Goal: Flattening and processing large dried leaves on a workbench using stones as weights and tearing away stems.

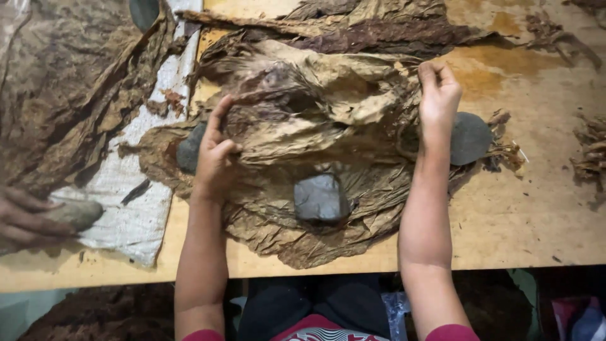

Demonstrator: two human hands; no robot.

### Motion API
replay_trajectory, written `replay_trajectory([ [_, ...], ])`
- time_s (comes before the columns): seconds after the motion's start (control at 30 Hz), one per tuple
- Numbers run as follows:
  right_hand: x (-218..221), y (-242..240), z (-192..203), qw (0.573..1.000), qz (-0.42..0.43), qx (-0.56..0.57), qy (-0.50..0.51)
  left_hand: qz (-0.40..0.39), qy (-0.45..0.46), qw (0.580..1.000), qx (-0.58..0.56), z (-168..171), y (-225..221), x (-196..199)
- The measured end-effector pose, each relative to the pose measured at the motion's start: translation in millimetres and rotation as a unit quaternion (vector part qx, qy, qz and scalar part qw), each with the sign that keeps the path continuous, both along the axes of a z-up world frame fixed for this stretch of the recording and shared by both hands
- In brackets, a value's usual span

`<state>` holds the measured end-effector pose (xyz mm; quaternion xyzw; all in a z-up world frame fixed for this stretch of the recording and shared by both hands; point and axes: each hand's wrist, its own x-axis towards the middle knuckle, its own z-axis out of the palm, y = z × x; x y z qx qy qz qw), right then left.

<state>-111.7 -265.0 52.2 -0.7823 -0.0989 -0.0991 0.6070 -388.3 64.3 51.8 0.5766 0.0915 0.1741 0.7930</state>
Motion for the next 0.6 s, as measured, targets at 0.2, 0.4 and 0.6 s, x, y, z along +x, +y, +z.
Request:
replay_trajectory([
  [0.2, 8, -24, -5, 0.999, -0.033, 0.028, -0.001, 0.011, 0.017, 0.999, 0.035, -11, 18, 3],
  [0.4, -16, -23, 26, 0.998, -0.012, -0.055, -0.034, 0.012, 0.077, 0.996, -0.045, -39, 28, 10],
  [0.6, -102, -3, 113, 0.95, 0.134, -0.255, -0.12, 0.018, 0.086, 0.992, -0.09, -40, 19, 17],
])
